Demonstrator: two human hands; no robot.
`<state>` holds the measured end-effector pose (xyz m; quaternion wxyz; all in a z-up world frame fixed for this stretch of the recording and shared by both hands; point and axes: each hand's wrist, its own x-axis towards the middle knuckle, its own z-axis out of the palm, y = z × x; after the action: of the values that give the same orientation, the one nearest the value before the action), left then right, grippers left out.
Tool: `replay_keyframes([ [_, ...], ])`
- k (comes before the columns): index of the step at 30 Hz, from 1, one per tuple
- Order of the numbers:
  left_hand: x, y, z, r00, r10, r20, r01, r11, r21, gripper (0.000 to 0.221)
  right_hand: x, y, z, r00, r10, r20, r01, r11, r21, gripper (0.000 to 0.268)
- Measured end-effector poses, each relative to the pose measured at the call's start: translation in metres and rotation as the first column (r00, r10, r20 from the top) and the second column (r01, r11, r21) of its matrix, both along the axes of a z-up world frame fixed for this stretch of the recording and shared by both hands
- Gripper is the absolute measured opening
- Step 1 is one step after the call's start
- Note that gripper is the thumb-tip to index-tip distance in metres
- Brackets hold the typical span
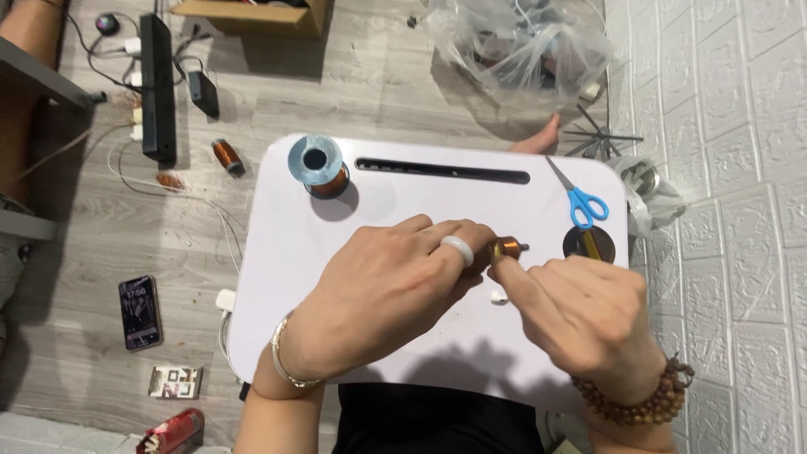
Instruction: Assembling and securing components of a small electronic motor or coil on a low table
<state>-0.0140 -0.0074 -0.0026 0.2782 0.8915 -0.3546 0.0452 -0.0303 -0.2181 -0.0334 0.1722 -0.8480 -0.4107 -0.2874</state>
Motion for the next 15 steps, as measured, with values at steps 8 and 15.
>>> replay_keyframes([
  [8,0.002,0.0,-0.002,0.997,-0.08,-0.006,0.08,0.997,-0.008,0.026,0.001,0.002,0.013,0.995,0.004,-0.102,0.002,0.998,0.058,0.008],
  [15,0.001,-0.005,-0.002,0.982,-0.136,0.129,0.133,0.991,0.031,0.022,0.001,-0.002,0.016,0.971,0.095,-0.217,-0.056,0.982,0.18,0.006],
])
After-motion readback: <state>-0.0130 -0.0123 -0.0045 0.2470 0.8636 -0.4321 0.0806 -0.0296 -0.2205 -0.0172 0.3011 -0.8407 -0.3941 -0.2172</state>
